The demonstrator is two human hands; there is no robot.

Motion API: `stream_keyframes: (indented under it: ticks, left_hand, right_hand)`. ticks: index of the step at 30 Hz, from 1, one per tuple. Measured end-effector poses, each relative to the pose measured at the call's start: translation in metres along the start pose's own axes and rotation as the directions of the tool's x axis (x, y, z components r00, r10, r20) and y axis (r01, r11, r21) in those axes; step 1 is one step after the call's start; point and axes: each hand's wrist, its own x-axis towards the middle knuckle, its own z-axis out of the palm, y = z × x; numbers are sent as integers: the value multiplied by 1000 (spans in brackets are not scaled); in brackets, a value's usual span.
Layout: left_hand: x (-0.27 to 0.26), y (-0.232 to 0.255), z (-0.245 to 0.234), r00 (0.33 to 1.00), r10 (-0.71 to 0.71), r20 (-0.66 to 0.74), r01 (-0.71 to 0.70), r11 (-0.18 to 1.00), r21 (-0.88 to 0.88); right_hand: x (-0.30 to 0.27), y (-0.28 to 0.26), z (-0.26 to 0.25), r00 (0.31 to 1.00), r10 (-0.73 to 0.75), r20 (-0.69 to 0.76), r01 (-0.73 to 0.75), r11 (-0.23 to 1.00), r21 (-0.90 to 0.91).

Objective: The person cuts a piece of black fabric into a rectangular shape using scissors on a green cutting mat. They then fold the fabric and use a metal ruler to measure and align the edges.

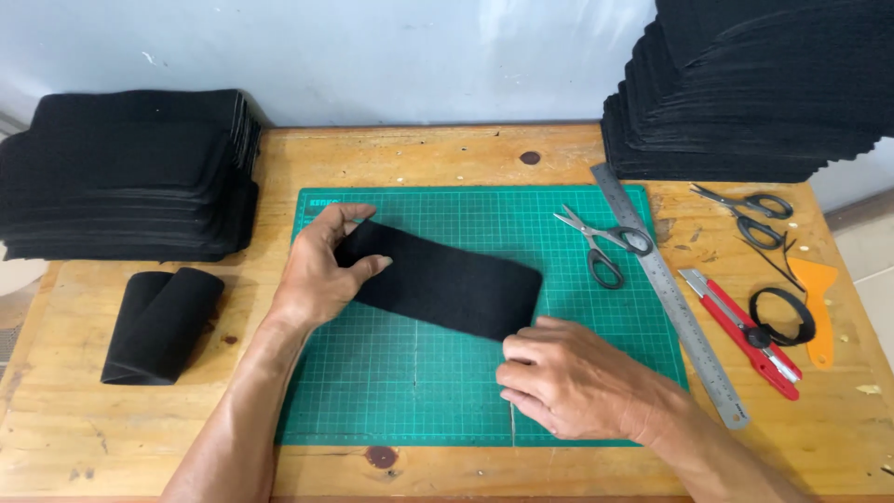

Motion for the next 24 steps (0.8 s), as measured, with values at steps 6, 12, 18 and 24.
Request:
stream_keyframes:
  ticks: [6, 12, 18, 24]
  left_hand:
    - [-5, 10, -22, 974, -32, 226, 3, 992, 126]
    - [-14, 24, -15, 937, -57, 344, -53, 952, 303]
    - [-17, 31, -13, 934, -83, 348, -67, 915, 398]
    - [-14, 21, -10, 924, 79, 374, -250, 865, 436]
  right_hand:
    - [4, 1, -6, 984, 133, -117, -117, 984, 135]
    - [4, 5, -10, 923, 324, -207, -340, 939, -47]
    - [0, 10, -12, 895, 444, -28, -438, 891, 118]
    - [-3, 10, -5, 821, 569, 53, -571, 812, 124]
